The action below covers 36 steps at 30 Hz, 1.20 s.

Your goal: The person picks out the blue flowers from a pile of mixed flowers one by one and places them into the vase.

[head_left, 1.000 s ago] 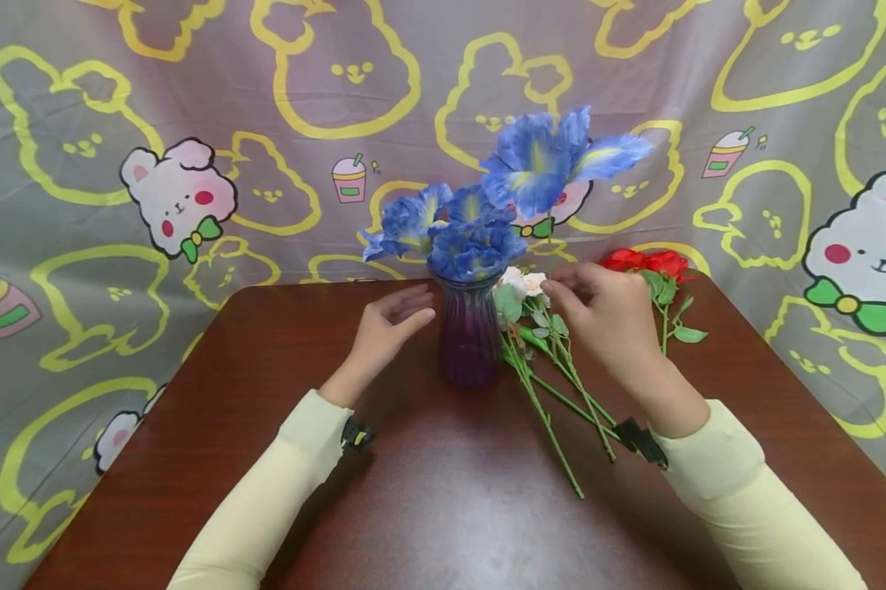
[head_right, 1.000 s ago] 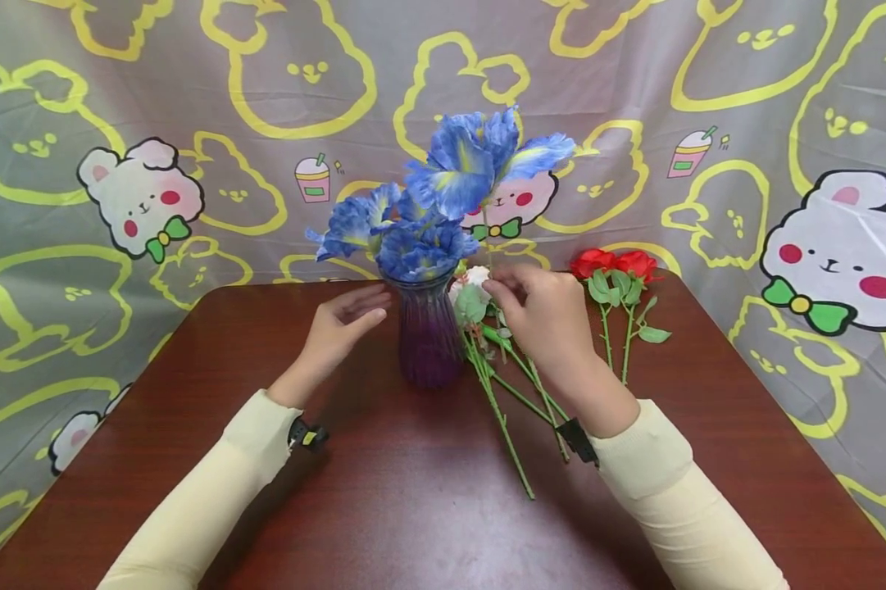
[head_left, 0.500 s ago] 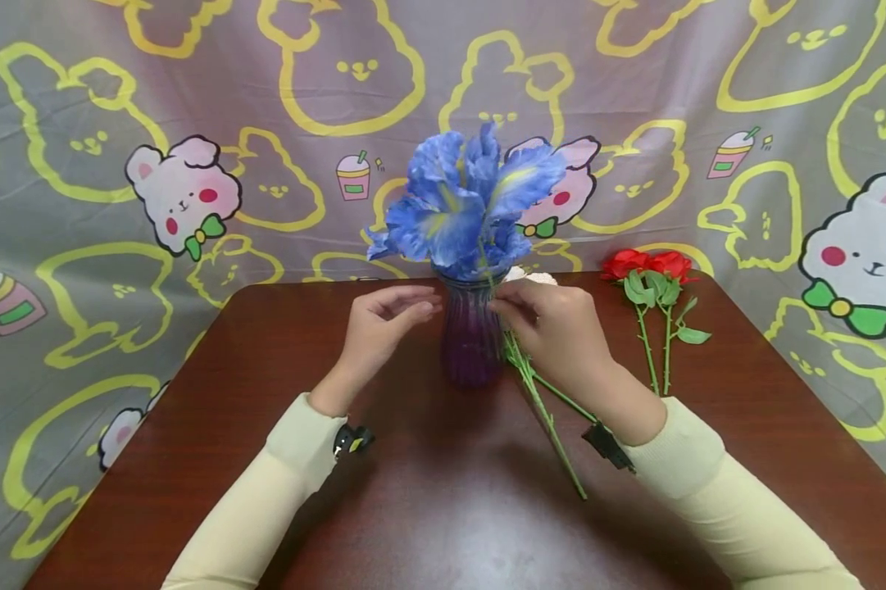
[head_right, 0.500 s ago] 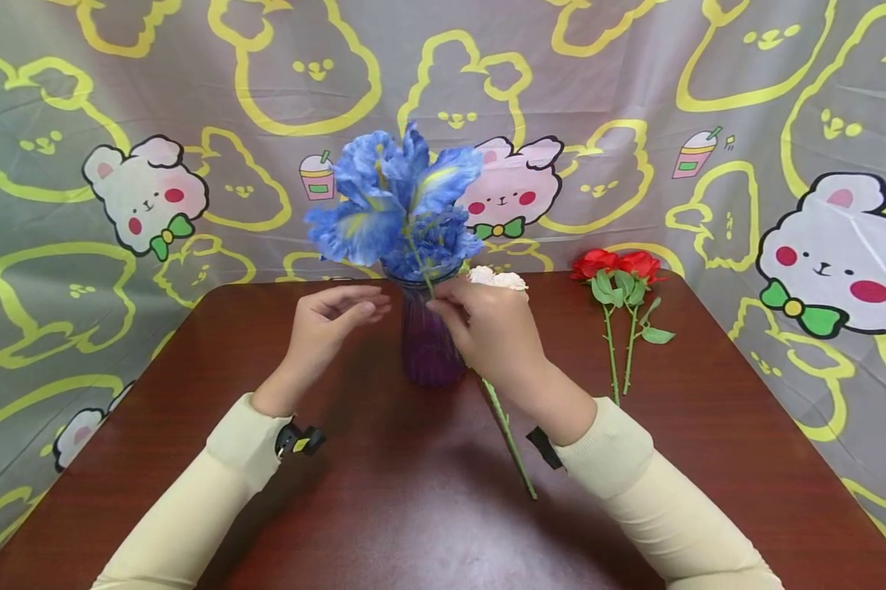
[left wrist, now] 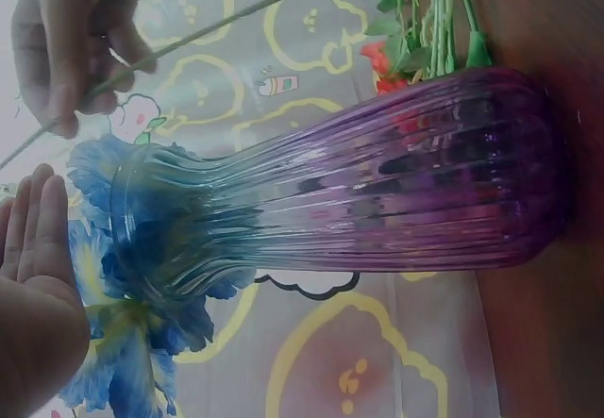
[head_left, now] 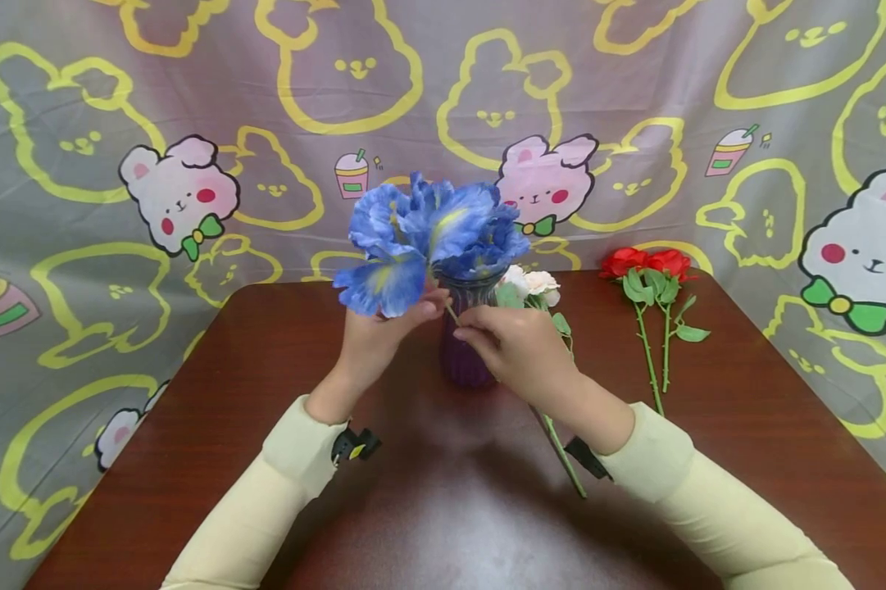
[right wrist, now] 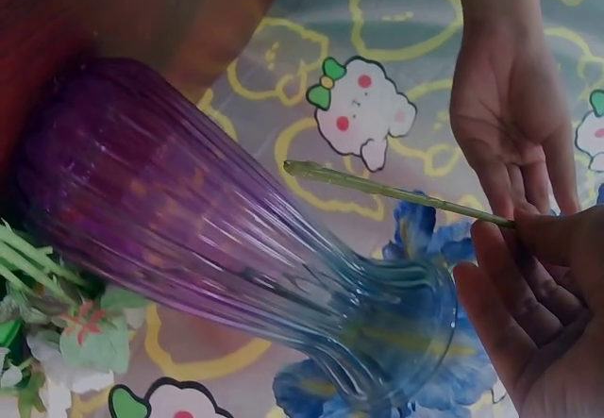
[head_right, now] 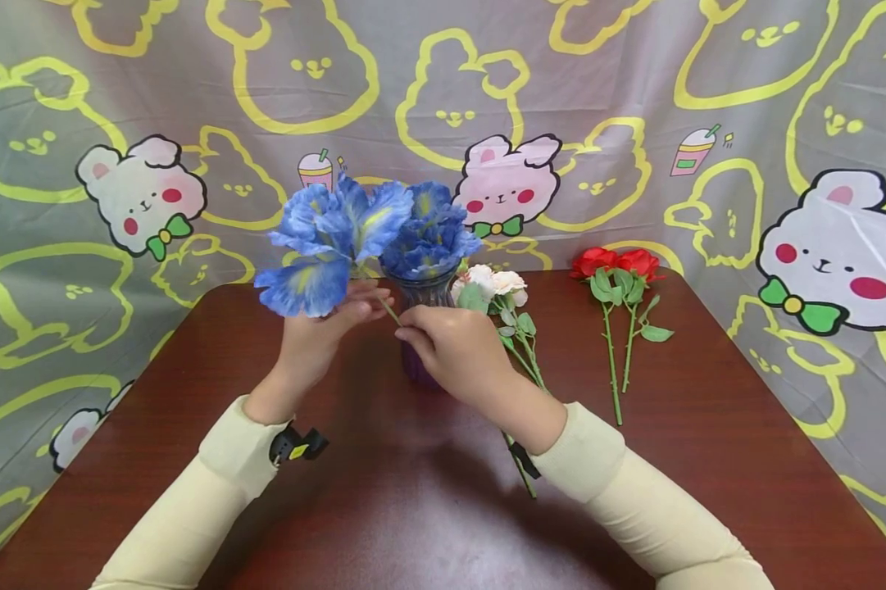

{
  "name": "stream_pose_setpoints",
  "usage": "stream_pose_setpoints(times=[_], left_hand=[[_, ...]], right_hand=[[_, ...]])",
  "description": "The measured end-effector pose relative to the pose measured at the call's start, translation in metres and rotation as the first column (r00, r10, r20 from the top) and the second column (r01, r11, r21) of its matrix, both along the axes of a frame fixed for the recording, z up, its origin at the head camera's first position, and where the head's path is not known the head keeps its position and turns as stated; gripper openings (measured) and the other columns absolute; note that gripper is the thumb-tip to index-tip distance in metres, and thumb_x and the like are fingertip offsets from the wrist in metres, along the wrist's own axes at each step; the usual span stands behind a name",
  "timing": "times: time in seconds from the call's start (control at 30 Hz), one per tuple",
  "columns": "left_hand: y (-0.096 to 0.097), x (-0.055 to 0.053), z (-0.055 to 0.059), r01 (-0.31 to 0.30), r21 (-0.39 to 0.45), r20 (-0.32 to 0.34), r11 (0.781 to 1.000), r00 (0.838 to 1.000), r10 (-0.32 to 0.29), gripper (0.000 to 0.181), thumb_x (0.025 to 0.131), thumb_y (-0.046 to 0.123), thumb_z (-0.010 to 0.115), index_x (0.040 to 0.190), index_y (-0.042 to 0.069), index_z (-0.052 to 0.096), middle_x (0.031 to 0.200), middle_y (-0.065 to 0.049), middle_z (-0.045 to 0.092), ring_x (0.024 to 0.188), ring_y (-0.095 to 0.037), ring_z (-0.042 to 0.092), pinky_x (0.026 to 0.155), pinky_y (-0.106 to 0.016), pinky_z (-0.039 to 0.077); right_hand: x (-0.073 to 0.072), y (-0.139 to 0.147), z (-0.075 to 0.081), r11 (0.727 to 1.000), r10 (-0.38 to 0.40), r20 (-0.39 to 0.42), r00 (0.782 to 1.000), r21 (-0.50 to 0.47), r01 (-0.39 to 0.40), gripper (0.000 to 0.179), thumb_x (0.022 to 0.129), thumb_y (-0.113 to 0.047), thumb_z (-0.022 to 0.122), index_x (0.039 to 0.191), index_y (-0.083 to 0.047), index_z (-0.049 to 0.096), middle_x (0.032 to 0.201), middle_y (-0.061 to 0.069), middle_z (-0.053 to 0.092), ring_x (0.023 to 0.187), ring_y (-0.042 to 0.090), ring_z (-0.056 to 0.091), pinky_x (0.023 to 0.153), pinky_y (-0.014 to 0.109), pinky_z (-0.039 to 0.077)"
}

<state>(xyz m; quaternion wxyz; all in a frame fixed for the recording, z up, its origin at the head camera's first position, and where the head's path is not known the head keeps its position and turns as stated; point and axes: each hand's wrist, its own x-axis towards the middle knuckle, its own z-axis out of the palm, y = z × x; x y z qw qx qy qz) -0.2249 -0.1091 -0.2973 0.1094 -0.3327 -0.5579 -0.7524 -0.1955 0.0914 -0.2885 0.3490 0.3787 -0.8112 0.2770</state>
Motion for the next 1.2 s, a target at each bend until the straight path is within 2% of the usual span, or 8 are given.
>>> stream_pose_setpoints(times=[0.07, 0.3, 0.4, 0.53, 0.77, 0.9, 1.03, 1.2], left_hand=[[0.0, 0.001, 0.002, -0.007, -0.008, 0.014, 1.0, 1.0, 0.007, 0.045, 0.083, 0.015, 0.079, 0.112, -0.013, 0.059, 0.102, -0.015, 0.07, 0.096, -0.029, 0.068, 0.084, -0.044, 0.055], [-0.002, 0.006, 0.004, -0.021, -0.034, 0.099, 0.999, 0.995, 0.024, 0.05, 0.079, 0.038, 0.081, 0.108, 0.0, 0.067, 0.1, -0.009, 0.071, 0.095, -0.022, 0.069, 0.083, -0.041, 0.055], [-0.003, 0.007, 0.003, -0.039, -0.051, 0.117, 0.998, 0.992, 0.045, 0.06, 0.079, 0.043, 0.079, 0.108, -0.008, 0.064, 0.099, -0.007, 0.072, 0.094, -0.021, 0.069, 0.083, -0.04, 0.056], [-0.005, 0.008, 0.001, -0.058, -0.068, 0.117, 0.996, 0.991, 0.066, 0.072, 0.08, 0.046, 0.077, 0.109, -0.017, 0.059, 0.098, -0.007, 0.072, 0.093, -0.022, 0.07, 0.082, -0.039, 0.056], [-0.006, 0.008, -0.003, -0.057, -0.024, 0.127, 0.998, 0.99, 0.06, 0.05, 0.079, 0.042, 0.079, 0.104, 0.0, 0.068, 0.097, -0.007, 0.072, 0.091, -0.021, 0.07, 0.08, -0.039, 0.057], [-0.007, 0.008, -0.005, -0.064, -0.001, 0.135, 0.998, 0.989, 0.064, 0.052, 0.078, 0.041, 0.081, 0.104, -0.002, 0.069, 0.096, -0.007, 0.072, 0.09, -0.021, 0.071, 0.079, -0.039, 0.057], [-0.01, 0.008, -0.003, -0.096, -0.007, 0.133, 0.995, 0.986, 0.096, 0.052, 0.077, 0.043, 0.081, 0.103, 0.0, 0.069, 0.095, -0.006, 0.073, 0.088, -0.02, 0.071, 0.078, -0.038, 0.057], [-0.018, 0.005, 0.005, -0.135, -0.021, 0.06, 0.991, 0.989, 0.136, 0.05, 0.08, 0.04, 0.079, 0.104, -0.002, 0.066, 0.094, -0.008, 0.072, 0.088, -0.023, 0.071, 0.078, -0.039, 0.057]], right_hand=[[0.0, -0.001, -0.002, 1.0, 0.003, 0.007, 1.0, 0.01, -0.003, 0.012, 0.082, -0.013, 0.079, 0.09, -0.008, 0.072, 0.078, 0.001, 0.07, 0.068, 0.016, 0.066, 0.06, 0.032, 0.054], [-0.002, -0.005, -0.007, 0.999, 0.01, 0.015, 1.0, 0.044, -0.011, 0.01, 0.082, -0.012, 0.079, 0.087, -0.008, 0.072, 0.077, 0.001, 0.071, 0.068, 0.016, 0.067, 0.06, 0.034, 0.053], [-0.002, -0.007, -0.009, 0.998, 0.017, 0.041, 0.999, 0.053, -0.02, 0.009, 0.083, -0.012, 0.078, 0.088, -0.007, 0.072, 0.079, 0.001, 0.071, 0.07, 0.016, 0.068, 0.062, 0.033, 0.054], [-0.002, -0.009, -0.011, 0.998, 0.025, 0.053, 0.998, 0.054, -0.028, 0.009, 0.083, -0.011, 0.078, 0.089, -0.008, 0.072, 0.081, 0.001, 0.072, 0.072, 0.016, 0.068, 0.063, 0.033, 0.054], [-0.003, -0.01, -0.014, 0.997, 0.026, 0.042, 0.999, 0.066, -0.029, 0.008, 0.083, -0.012, 0.078, 0.088, -0.009, 0.072, 0.079, -0.001, 0.071, 0.07, 0.014, 0.068, 0.061, 0.034, 0.054], [-0.004, -0.011, -0.016, 0.997, 0.034, 0.046, 0.998, 0.068, -0.037, 0.008, 0.083, -0.012, 0.078, 0.088, -0.009, 0.072, 0.078, -0.001, 0.071, 0.069, 0.013, 0.067, 0.061, 0.033, 0.053], [-0.006, -0.011, -0.016, 0.997, 0.044, 0.058, 0.997, 0.061, -0.048, 0.009, 0.085, -0.015, 0.076, 0.089, -0.008, 0.072, 0.077, -0.001, 0.07, 0.067, 0.012, 0.065, 0.06, 0.032, 0.053], [-0.01, -0.004, -0.014, 1.0, 0.012, 0.105, 0.994, 0.022, -0.015, 0.016, 0.089, -0.024, 0.073, 0.091, -0.008, 0.073, 0.077, -0.001, 0.07, 0.064, 0.01, 0.061, 0.059, 0.029, 0.051]])
